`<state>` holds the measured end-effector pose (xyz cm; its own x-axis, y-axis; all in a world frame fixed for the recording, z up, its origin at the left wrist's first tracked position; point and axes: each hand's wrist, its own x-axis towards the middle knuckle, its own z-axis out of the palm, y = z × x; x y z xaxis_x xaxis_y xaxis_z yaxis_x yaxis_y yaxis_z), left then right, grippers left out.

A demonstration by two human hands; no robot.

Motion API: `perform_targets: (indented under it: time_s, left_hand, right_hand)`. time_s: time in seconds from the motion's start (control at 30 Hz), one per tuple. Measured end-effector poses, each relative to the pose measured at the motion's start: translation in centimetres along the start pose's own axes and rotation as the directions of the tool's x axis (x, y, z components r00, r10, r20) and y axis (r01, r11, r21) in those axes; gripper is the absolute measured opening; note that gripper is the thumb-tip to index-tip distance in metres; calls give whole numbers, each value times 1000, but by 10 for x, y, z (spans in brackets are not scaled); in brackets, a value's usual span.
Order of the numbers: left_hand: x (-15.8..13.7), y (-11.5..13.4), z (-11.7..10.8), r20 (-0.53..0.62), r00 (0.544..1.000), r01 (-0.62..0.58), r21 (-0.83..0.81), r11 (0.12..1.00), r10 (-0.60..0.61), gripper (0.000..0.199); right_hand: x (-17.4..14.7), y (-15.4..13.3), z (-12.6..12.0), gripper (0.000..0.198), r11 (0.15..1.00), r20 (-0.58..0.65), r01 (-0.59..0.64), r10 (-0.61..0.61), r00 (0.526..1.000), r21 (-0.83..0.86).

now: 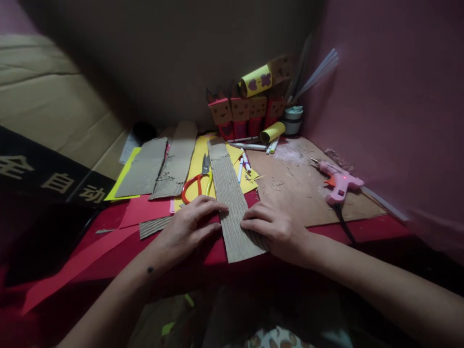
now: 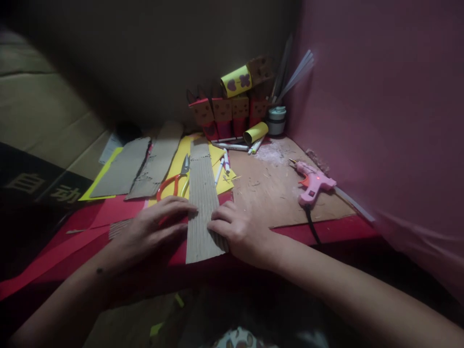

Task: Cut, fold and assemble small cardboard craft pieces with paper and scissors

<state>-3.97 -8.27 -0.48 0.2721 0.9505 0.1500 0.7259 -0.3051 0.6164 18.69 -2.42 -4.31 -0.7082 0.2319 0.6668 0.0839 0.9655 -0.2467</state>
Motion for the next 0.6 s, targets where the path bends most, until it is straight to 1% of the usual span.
perform_targets:
  time_s: [0.1,0.2,0.27,0.33,0.43,0.47,0.53,0.57,0.6]
  left_hand:
    - [-6,-1,7,-34,998,-56,109,993,60,25]
    - [-11,-2,13,-40,994,-96,183,978,105,30]
    - [-12,-3,17,-96,983,-132,237,962,158,31]
    - [-11,-2,19,-216,949,-166,284,944,232,28]
    - [-3,6,15,-385,869,-222,260,940,312,25]
    - [1,9,11,-409,856,-240,229,943,317,26]
    - [8,14,0,-417,861,-242,168,956,291,28]
    - [11,14,-6,-422,872,-206,140,968,247,29]
    - [15,12,-14,-426,887,-137,126,983,178,30]
  right_hand:
    - [-8,-3,2,24,998,16,-53,52,998,32]
    - [-9,-6,0,26,995,16,-80,79,997,65]
    - [-7,-8,-3,25,992,-23,-83,86,996,100]
    - [0,-10,-7,28,983,-109,-66,86,990,173]
    - [20,-14,-13,33,927,-236,-13,109,966,375]
    - [28,-16,-16,31,891,-255,-1,131,958,454]
    - [43,-18,-24,26,817,-273,10,181,945,576]
    - [50,-19,-29,23,790,-281,13,203,938,613]
    - [56,-20,-36,21,773,-288,16,217,933,634]
